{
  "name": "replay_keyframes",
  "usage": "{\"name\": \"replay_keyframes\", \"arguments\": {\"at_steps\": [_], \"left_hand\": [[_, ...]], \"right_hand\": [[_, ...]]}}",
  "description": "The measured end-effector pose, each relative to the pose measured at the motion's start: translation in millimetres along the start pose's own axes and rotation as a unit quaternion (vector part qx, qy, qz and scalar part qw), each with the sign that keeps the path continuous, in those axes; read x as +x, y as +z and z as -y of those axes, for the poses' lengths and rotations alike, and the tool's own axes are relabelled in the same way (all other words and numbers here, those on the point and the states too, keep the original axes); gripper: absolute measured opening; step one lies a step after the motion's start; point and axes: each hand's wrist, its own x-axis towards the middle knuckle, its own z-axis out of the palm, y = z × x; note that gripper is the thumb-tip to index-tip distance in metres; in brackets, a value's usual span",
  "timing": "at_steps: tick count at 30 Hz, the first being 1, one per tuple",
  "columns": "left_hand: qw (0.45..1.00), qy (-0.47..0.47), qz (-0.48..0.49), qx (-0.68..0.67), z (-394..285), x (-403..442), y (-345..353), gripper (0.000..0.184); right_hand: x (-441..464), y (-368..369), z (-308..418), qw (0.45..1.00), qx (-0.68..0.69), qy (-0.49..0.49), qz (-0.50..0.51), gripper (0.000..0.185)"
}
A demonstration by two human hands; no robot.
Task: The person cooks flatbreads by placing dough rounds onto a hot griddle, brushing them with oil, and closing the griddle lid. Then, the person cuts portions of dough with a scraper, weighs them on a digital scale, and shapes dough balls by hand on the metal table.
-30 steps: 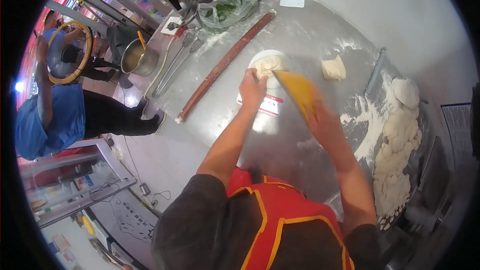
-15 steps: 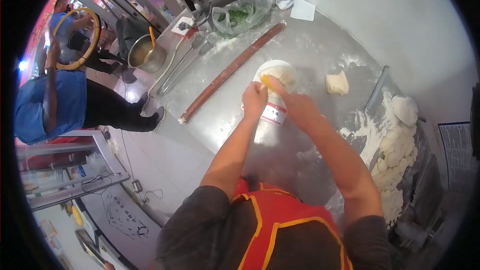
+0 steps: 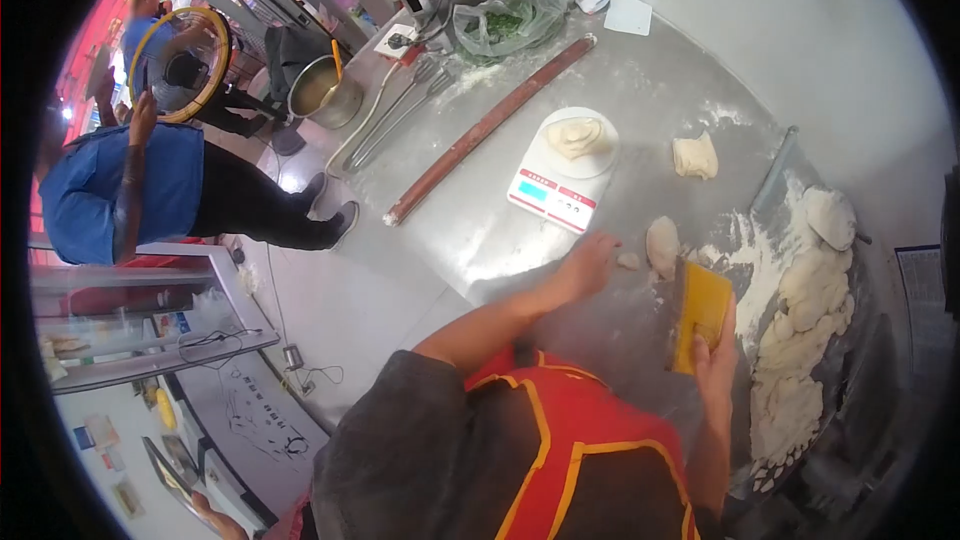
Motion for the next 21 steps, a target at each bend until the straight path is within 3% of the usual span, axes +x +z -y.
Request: {"name": "replay_keyframes", "arguments": {"at_steps": [2,3,4,6,7,9,14,17,18,21], "left_hand": [[0.997,-0.050,0.053,-0.011,0,13,-23,0.026],[0.999,-0.016,0.030,-0.026,8,20,-44,0.027],[0.998,-0.023,-0.064,0.000,8,34,-64,0.027],[0.985,-0.104,-0.136,0.012,22,70,-112,0.025],[0.972,-0.072,-0.198,0.100,12,85,-142,0.025],[0.951,-0.086,-0.214,0.206,8,113,-177,0.025],[0.976,0.025,-0.081,0.203,23,140,-179,0.042],[0.978,0.061,0.011,0.201,29,144,-155,0.059],[0.975,0.068,0.043,0.207,30,144,-149,0.066],[0.945,0.097,-0.005,0.313,26,137,-125,0.059]], "right_hand": [[-10,-1,2,0.999,0.035,0.031,-0.020,0.074],[-13,-2,3,0.999,0.030,0.036,-0.028,0.074],[-15,-3,4,0.998,0.024,0.040,-0.038,0.074],[-18,-2,5,0.998,0.005,0.041,-0.055,0.073],[-18,-1,6,0.997,-0.009,0.036,-0.061,0.073],[-14,1,6,0.996,-0.022,0.049,-0.066,0.073],[0,11,14,0.991,-0.013,0.131,-0.034,0.073],[9,18,10,0.995,-0.071,0.003,-0.066,0.072],[11,19,12,0.997,-0.050,0.038,-0.049,0.072],[19,19,16,0.994,0.008,0.104,-0.010,0.071]]}}
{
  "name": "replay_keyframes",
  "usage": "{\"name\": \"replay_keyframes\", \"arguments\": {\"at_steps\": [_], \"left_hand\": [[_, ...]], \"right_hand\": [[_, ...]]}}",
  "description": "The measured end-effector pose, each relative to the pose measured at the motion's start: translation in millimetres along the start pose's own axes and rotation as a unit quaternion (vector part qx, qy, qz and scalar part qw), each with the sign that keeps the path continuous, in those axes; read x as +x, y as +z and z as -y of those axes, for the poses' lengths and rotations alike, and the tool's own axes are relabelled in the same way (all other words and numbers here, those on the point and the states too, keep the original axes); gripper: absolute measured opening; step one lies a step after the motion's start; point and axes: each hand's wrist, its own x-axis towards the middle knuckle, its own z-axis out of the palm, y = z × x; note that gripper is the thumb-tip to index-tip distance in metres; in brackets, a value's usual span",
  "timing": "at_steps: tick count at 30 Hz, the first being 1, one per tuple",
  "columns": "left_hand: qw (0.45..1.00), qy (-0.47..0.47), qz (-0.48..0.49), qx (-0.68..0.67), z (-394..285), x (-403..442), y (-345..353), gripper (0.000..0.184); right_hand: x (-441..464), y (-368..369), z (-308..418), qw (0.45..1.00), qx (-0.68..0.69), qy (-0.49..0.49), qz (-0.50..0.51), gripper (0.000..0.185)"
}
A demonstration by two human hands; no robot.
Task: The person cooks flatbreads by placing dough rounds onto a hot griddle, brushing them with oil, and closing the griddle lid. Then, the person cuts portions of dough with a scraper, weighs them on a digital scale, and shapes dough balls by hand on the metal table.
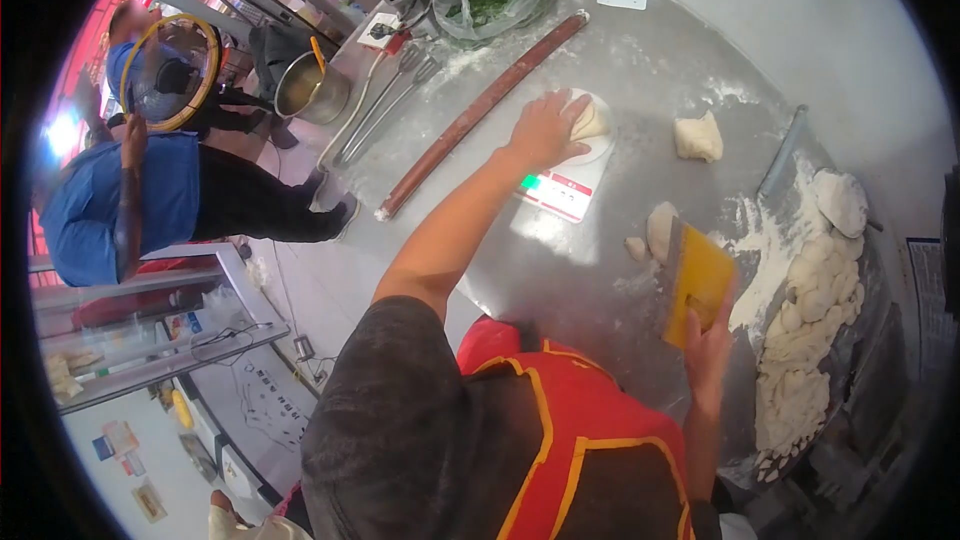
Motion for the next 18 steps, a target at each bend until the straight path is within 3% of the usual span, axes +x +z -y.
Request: {"name": "replay_keyframes", "arguments": {"at_steps": [6,8,10,11,14,17,18], "left_hand": [[0.993,-0.099,0.055,-0.014,-15,12,15,0.056],[0.990,-0.087,-0.007,-0.109,-36,13,22,0.053],[0.981,-0.032,-0.059,-0.182,-65,9,31,0.047],[0.974,-0.044,-0.015,-0.220,-83,6,30,0.055],[0.999,-0.022,-0.004,-0.029,-111,-9,105,0.063],[0.999,-0.019,0.018,0.019,-127,-18,97,0.067],[0.998,-0.024,0.021,-0.052,-126,-21,90,0.065]], "right_hand": [[6,2,0,0.998,0.042,-0.050,0.006,0.069],[8,4,-3,0.994,0.049,-0.101,-0.011,0.069],[7,4,-1,0.996,0.047,-0.073,-0.006,0.069],[7,3,1,0.997,0.045,-0.060,-0.005,0.069],[6,1,10,0.999,0.029,-0.037,-0.001,0.068],[3,1,10,0.997,0.025,-0.068,-0.011,0.069],[1,0,6,0.997,0.018,-0.069,-0.015,0.069]]}}
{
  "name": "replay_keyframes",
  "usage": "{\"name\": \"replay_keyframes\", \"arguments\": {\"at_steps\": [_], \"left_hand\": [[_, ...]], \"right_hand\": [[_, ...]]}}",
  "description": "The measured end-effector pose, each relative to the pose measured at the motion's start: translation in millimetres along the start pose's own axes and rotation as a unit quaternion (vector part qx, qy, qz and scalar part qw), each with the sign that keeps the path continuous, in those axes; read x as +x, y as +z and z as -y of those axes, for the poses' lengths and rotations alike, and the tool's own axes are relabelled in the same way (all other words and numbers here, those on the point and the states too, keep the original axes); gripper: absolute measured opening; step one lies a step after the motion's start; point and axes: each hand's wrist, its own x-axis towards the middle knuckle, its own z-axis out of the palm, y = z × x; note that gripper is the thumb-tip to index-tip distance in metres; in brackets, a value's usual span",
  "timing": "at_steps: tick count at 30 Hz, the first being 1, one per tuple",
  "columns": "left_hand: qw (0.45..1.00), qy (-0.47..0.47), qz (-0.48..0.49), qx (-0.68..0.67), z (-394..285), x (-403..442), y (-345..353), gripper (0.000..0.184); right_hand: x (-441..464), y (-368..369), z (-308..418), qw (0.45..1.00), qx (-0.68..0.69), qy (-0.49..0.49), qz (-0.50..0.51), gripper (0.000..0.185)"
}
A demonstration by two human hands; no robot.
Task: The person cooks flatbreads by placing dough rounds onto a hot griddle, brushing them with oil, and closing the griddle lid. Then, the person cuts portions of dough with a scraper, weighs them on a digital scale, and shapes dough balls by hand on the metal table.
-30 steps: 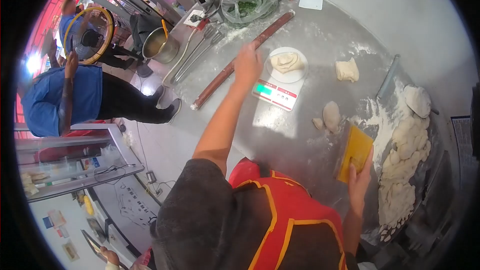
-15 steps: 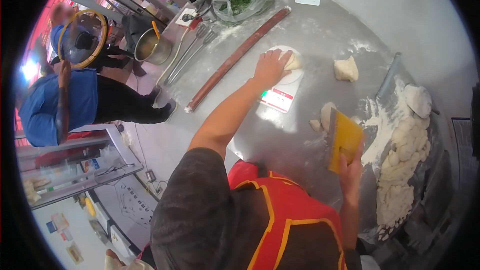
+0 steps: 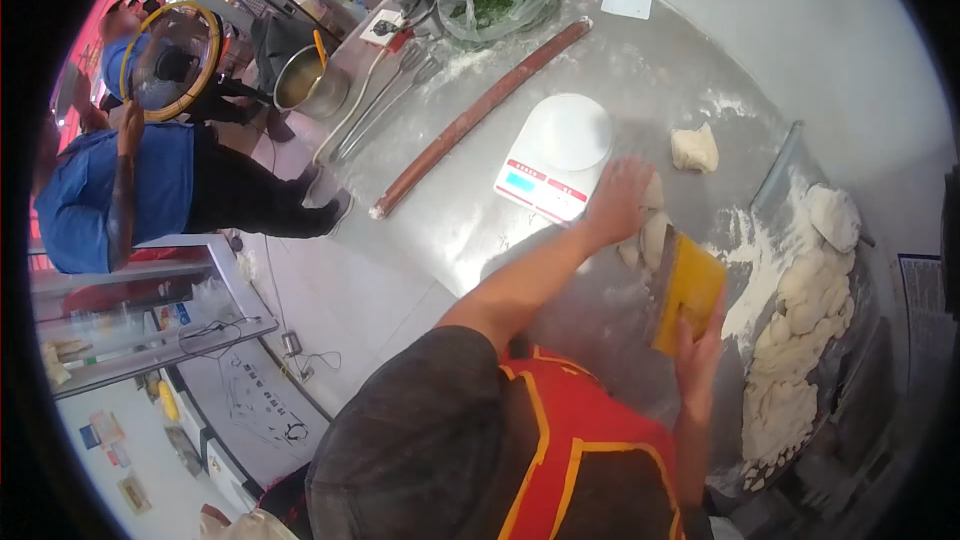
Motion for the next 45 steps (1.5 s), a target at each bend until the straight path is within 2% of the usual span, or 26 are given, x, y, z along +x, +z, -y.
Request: {"name": "replay_keyframes", "arguments": {"at_steps": [2,5,7,9,11,14,17,21,24,27,30,33,39,42,45], "left_hand": [[0.990,-0.007,0.007,-0.140,5,-6,-34,0.061],[0.985,-0.010,0.013,-0.174,16,-48,-29,0.054],[0.975,-0.036,0.056,-0.213,16,-78,-59,0.047],[0.989,-0.006,-0.021,-0.147,30,-109,-55,0.044],[0.995,-0.053,-0.058,-0.059,38,-122,-61,0.045],[0.995,-0.076,-0.042,-0.040,45,-124,-68,0.046],[0.997,-0.047,-0.039,-0.036,47,-116,-68,0.045],[0.997,-0.068,0.030,-0.003,46,-102,-74,0.040],[0.998,-0.034,-0.036,0.041,49,-102,-62,0.036],[0.996,-0.087,0.007,-0.018,36,-99,-70,0.035],[0.979,-0.125,0.025,-0.159,9,-102,-72,0.028],[0.986,-0.087,0.007,-0.144,-11,-98,-75,0.032],[0.994,-0.025,0.022,-0.102,-8,-75,-57,0.037],[0.995,-0.007,-0.002,-0.104,-9,-71,-54,0.040],[0.982,-0.141,0.058,-0.109,-5,-83,-56,0.051]], "right_hand": [[-2,-1,-12,1.000,-0.012,-0.004,-0.010,0.070],[-9,-3,-20,1.000,-0.026,0.006,-0.008,0.072],[-13,-3,-24,0.999,-0.040,0.011,-0.021,0.073],[-14,-4,-24,0.998,-0.043,0.028,-0.021,0.074],[-15,-7,-20,0.998,-0.037,0.057,-0.007,0.074],[-18,-6,-18,0.998,-0.036,0.055,-0.001,0.075],[-19,-6,-9,0.994,-0.055,0.096,0.010,0.075],[-22,-4,-12,1.000,-0.020,-0.009,-0.017,0.075],[-26,-3,-14,0.999,-0.026,-0.014,-0.017,0.075],[-26,-3,-16,1.000,-0.025,0.003,-0.003,0.074],[-26,-2,-15,1.000,-0.025,0.003,-0.005,0.074],[-28,-2,-15,0.999,-0.031,-0.002,-0.010,0.073],[-31,-6,-19,0.998,-0.042,-0.021,-0.029,0.073],[-31,-5,-22,0.999,-0.034,-0.015,-0.030,0.074],[-32,-10,-23,0.999,-0.033,0.018,-0.028,0.074]]}}
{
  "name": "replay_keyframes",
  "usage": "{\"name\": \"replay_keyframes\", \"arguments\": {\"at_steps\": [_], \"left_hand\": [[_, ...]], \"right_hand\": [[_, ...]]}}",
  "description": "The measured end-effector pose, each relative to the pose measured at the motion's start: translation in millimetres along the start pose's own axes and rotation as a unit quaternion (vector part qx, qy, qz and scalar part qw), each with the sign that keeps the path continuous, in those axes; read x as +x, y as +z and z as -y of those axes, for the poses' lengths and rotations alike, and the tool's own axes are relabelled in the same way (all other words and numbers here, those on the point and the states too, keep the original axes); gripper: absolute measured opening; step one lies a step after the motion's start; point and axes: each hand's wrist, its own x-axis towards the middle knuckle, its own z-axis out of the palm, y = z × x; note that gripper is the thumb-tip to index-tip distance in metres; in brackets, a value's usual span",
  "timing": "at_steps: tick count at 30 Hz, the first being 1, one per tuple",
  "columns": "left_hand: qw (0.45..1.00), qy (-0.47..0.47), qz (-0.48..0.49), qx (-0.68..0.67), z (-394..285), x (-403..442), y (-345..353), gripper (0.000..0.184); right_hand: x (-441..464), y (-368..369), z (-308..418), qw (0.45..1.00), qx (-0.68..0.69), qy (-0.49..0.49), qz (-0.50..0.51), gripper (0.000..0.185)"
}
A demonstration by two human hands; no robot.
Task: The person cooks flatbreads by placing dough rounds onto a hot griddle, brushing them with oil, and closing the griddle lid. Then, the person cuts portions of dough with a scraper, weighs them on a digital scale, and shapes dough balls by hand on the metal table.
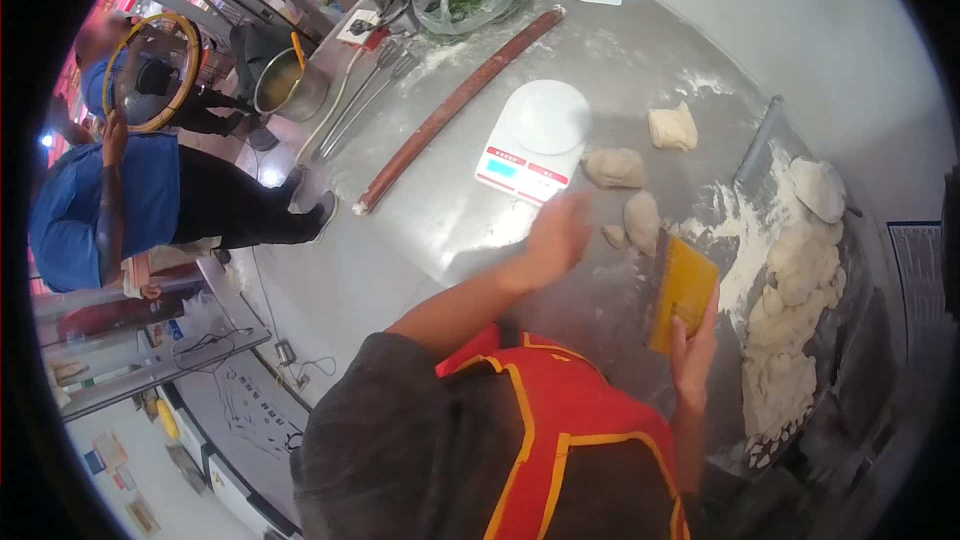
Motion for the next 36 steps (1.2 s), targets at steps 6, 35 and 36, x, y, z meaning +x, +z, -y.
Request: {"name": "replay_keyframes", "arguments": {"at_steps": [6,35,36], "left_hand": [[0.994,0.073,-0.050,0.067,28,-19,-9,0.060],[0.968,0.081,-0.186,0.148,38,97,-59,0.070],[0.954,0.101,-0.246,0.138,35,90,-55,0.069]], "right_hand": [[3,7,-13,1.000,-0.017,-0.014,-0.011,0.073],[5,20,-1,0.998,-0.034,-0.051,0.026,0.072],[7,22,-2,0.997,-0.032,-0.075,0.015,0.072]]}}
